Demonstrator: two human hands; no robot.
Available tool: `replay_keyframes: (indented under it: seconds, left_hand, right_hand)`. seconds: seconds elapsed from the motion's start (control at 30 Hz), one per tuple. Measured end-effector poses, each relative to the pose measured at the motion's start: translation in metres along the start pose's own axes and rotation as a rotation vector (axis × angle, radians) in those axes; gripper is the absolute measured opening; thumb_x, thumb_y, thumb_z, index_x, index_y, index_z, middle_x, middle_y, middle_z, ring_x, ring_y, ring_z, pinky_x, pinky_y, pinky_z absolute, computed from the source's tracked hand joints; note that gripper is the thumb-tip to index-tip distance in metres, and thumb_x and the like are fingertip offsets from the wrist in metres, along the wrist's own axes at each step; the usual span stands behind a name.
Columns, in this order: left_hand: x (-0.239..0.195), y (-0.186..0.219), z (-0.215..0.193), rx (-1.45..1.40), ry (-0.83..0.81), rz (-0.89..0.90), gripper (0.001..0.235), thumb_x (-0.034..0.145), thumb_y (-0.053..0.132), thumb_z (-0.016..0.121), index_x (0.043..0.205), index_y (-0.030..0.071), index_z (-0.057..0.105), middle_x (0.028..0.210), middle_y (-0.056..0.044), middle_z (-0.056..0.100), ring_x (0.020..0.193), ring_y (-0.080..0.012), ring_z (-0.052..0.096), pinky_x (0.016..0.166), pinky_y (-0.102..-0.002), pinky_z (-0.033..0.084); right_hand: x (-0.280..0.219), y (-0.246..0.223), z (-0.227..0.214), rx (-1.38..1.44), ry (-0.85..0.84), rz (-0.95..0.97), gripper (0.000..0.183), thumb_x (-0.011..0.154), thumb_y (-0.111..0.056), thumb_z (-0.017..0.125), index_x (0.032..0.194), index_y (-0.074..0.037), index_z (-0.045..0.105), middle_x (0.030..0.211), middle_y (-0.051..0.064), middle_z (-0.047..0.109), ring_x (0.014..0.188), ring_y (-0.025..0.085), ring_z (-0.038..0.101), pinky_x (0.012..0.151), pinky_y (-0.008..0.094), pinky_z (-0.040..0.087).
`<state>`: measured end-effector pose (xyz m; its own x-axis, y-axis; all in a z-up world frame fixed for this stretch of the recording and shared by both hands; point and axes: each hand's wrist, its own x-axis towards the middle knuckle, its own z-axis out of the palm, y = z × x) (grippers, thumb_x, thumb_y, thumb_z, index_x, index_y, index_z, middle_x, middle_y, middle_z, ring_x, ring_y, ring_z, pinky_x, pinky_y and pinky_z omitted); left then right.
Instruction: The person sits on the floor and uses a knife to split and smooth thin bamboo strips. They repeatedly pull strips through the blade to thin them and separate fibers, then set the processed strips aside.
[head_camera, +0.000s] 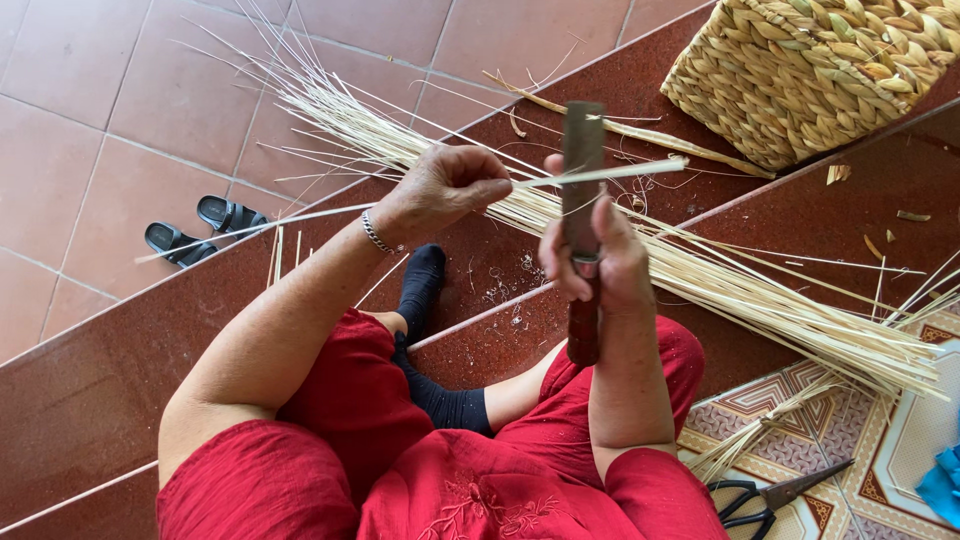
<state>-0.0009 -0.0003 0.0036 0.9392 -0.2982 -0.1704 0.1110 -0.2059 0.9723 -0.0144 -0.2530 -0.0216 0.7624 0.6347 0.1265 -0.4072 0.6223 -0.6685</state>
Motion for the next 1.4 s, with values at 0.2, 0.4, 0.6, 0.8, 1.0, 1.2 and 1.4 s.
replay_keyframes:
  seconds: [0.2, 0.4, 0.6, 0.8, 1.0, 1.2, 1.4]
  left_hand:
    - [0.000, 0.012, 0.006, -0.065, -0.029, 0.043, 0.021, 0.095, 0.024, 0.074, 0.099, 0.003, 0.073, 0.093, 0.006, 0.072, 0.080, 0.0005, 0.063, 0.069, -0.018, 0.054]
    - [-0.005, 0.016, 0.001, 0.123, 0.042, 0.008, 0.025, 0.093, 0.026, 0.079, 0.094, 0.002, 0.072, 0.075, 0.003, 0.065, 0.067, -0.0022, 0.057, 0.055, -0.020, 0.047]
    - [-0.005, 0.010, -0.002, 0.067, 0.003, 0.085, 0.023, 0.097, 0.025, 0.076, 0.094, 0.002, 0.073, 0.076, 0.005, 0.063, 0.069, -0.0007, 0.055, 0.056, -0.020, 0.046]
    - [-0.005, 0.011, 0.001, 0.111, 0.029, 0.041, 0.025, 0.095, 0.026, 0.078, 0.088, 0.002, 0.074, 0.069, 0.005, 0.064, 0.061, -0.0003, 0.052, 0.049, -0.020, 0.040]
    - [-0.006, 0.008, 0.002, 0.084, 0.020, 0.062, 0.027, 0.095, 0.027, 0.078, 0.083, 0.004, 0.072, 0.064, 0.006, 0.059, 0.057, -0.0005, 0.049, 0.047, -0.021, 0.038]
    - [-0.002, 0.002, 0.006, -0.008, -0.010, 0.085, 0.028, 0.097, 0.026, 0.077, 0.082, 0.004, 0.070, 0.065, 0.007, 0.056, 0.059, -0.0006, 0.047, 0.049, -0.021, 0.035]
    - [-0.001, 0.006, 0.008, -0.036, -0.022, 0.055, 0.028, 0.097, 0.028, 0.076, 0.083, 0.004, 0.071, 0.066, 0.007, 0.059, 0.059, -0.0005, 0.050, 0.049, -0.021, 0.038]
  right_hand:
    - [0.004, 0.010, 0.012, -0.053, -0.008, 0.068, 0.067, 0.112, -0.053, 0.039, 0.156, -0.003, 0.036, 0.071, 0.016, 0.062, 0.039, 0.008, 0.043, 0.037, 0.023, 0.038]
    - [-0.002, 0.011, 0.006, -0.035, 0.029, 0.037, 0.069, 0.112, -0.053, 0.043, 0.158, -0.002, 0.037, 0.074, 0.015, 0.062, 0.041, 0.008, 0.042, 0.039, 0.023, 0.038]
    - [-0.002, 0.007, 0.001, 0.021, -0.013, 0.013, 0.071, 0.111, -0.053, 0.047, 0.159, -0.002, 0.036, 0.074, 0.014, 0.062, 0.040, 0.008, 0.042, 0.038, 0.024, 0.038]
    - [0.001, 0.016, 0.004, 0.004, -0.071, 0.118, 0.074, 0.111, -0.058, 0.037, 0.162, -0.005, 0.031, 0.070, 0.015, 0.061, 0.038, 0.007, 0.041, 0.038, 0.023, 0.038]
    - [-0.002, 0.024, -0.001, 0.131, -0.104, 0.142, 0.065, 0.112, -0.056, 0.036, 0.161, -0.013, 0.037, 0.068, 0.013, 0.058, 0.038, 0.007, 0.039, 0.037, 0.023, 0.036]
    - [-0.003, 0.030, -0.006, 0.234, -0.108, 0.148, 0.061, 0.113, -0.057, 0.035, 0.156, -0.014, 0.044, 0.067, 0.010, 0.055, 0.037, 0.007, 0.037, 0.037, 0.024, 0.035]
    - [0.001, 0.036, -0.008, 0.263, -0.116, 0.126, 0.061, 0.112, -0.056, 0.035, 0.155, -0.014, 0.045, 0.065, 0.008, 0.055, 0.037, 0.007, 0.038, 0.035, 0.023, 0.036]
